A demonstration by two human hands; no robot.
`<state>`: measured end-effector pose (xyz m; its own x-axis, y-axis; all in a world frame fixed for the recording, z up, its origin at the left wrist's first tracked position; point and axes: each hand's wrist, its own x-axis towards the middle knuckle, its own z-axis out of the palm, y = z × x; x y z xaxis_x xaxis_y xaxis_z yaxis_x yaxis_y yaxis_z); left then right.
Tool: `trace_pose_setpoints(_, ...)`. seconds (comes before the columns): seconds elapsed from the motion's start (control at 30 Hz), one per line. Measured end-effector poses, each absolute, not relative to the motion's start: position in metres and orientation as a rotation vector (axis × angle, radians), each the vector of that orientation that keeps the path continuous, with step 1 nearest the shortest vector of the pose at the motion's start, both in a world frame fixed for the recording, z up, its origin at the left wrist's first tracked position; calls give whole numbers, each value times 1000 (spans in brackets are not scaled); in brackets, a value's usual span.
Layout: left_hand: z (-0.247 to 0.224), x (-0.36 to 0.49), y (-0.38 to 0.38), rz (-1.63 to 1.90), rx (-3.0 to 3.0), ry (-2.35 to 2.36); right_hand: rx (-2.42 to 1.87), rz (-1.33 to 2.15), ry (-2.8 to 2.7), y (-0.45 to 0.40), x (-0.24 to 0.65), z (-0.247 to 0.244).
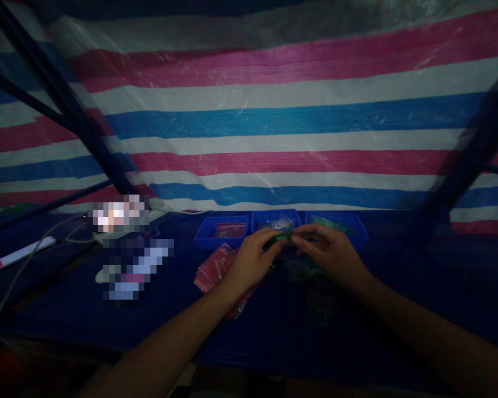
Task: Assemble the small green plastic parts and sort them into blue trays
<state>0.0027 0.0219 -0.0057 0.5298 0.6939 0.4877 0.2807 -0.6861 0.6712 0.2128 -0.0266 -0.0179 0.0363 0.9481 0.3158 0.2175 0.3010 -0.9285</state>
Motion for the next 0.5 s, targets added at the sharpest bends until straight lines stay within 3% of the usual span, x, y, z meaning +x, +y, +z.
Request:
trace_pose_setpoints(0.1, -4, 2, 21, 1051, 2192, 813, -1200, 668, -1440, -24, 215, -20)
trace_pose_setpoints(0.33, -13, 5, 22, 1053, 1998, 812, -1064, 990, -1427, -17, 213, -25)
trace_pose_setpoints(0.5, -12, 7, 21, 1112, 1970, 847, -1123, 1010, -1308, -14, 217, -27)
